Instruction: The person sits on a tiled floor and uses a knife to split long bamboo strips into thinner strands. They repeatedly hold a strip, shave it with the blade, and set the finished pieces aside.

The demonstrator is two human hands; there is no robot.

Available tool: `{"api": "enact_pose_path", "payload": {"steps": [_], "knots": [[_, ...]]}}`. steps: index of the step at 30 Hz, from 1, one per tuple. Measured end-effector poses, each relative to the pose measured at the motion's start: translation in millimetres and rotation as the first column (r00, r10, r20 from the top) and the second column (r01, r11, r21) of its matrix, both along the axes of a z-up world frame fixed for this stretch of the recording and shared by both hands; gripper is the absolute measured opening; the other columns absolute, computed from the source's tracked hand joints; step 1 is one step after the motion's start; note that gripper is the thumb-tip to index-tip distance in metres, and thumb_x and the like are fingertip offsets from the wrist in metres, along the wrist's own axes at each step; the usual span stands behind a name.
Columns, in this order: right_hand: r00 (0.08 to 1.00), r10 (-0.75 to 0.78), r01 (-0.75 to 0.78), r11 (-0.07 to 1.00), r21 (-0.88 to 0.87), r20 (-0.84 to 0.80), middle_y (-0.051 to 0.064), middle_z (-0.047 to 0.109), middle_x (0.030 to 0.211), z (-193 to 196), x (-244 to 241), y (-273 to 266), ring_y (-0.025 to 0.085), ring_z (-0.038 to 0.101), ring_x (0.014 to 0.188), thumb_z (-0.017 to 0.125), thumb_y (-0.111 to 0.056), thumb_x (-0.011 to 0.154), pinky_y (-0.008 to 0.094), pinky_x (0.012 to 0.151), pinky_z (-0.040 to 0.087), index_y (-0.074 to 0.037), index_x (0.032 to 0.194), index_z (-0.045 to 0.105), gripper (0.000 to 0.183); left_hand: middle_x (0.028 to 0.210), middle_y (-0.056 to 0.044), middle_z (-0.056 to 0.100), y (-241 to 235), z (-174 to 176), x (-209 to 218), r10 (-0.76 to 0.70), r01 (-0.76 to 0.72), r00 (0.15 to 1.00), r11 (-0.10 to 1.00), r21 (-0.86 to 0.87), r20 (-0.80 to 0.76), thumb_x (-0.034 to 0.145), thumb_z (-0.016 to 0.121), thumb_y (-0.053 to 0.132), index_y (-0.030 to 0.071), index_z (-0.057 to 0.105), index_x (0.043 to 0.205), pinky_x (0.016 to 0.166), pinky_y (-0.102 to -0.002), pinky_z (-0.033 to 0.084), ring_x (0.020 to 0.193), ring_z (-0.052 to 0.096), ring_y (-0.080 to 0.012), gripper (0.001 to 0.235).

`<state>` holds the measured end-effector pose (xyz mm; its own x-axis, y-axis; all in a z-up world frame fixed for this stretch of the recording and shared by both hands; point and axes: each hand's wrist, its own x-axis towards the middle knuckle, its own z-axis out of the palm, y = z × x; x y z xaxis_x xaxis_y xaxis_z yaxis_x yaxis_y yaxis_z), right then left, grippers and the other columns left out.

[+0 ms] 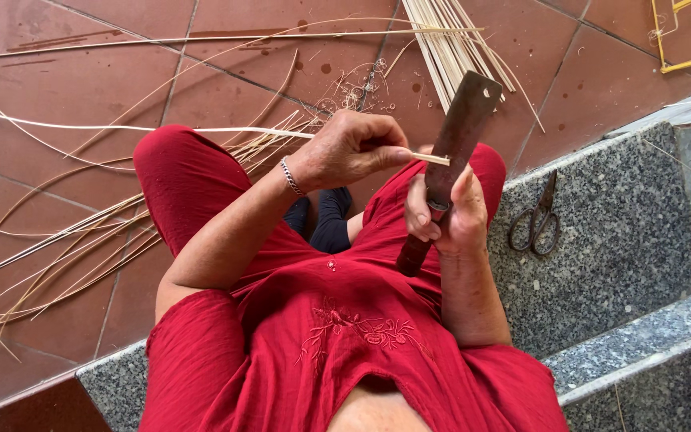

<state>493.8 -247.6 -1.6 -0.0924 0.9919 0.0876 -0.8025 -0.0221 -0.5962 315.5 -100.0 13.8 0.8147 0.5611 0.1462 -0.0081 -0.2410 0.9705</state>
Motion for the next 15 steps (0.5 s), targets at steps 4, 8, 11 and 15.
{"api": "enact_pose_path", "payload": {"steps": [4,8,11,15], "knots": [[0.994,0.081,-0.076,0.995,-0.067,0.072,0.015,0.059,0.073,3.7,4.8,-0.4,0.011,0.041,0.044,0.044,-0.053,0.111,0.026,0.042,0.038,0.002,0.155,0.042,0.071,0.074,-0.002,0.072,-1.6,-2.5,-0.5,0.024,-0.023,0.999,0.999,0.032,-0.034,0.098,0.076,0.028,0.005,0.073,0.092,0.058,-0.026,0.054,0.068,0.067,-0.0062,0.024],[0.998,0.060,-0.058,0.991,-0.119,0.007,0.011,0.057,0.067,-5.2,8.3,-6.1,0.009,0.039,0.041,0.044,-0.052,0.114,0.027,0.043,0.038,0.004,0.153,0.049,0.068,0.070,-0.001,0.071,-2.6,-4.4,2.9,0.053,-0.049,0.997,0.997,0.060,-0.059,0.097,0.077,0.030,0.007,0.074,0.086,0.052,-0.026,0.051,0.062,0.065,-0.0049,0.026],[0.998,0.049,-0.054,0.988,-0.142,-0.040,0.009,0.055,0.064,-11.3,9.6,-8.1,0.010,0.039,0.043,0.043,-0.051,0.114,0.027,0.043,0.037,0.002,0.151,0.052,0.065,0.064,-0.002,0.069,-4.3,-5.1,6.7,0.074,-0.067,0.994,0.993,0.096,-0.080,0.095,0.080,0.031,0.006,0.074,0.084,0.050,-0.027,0.047,0.056,0.060,-0.0064,0.028],[0.994,0.071,-0.080,0.991,-0.110,-0.088,0.007,0.053,0.067,-17.3,5.9,-6.1,0.010,0.039,0.043,0.042,-0.051,0.114,0.027,0.040,0.036,-0.003,0.151,0.053,0.061,0.067,-0.002,0.071,-5.6,-10.8,8.6,0.060,-0.058,0.997,0.997,0.040,-0.039,0.095,0.079,0.031,0.005,0.074,0.085,0.051,-0.026,0.049,0.060,0.061,-0.0046,0.028]]}}
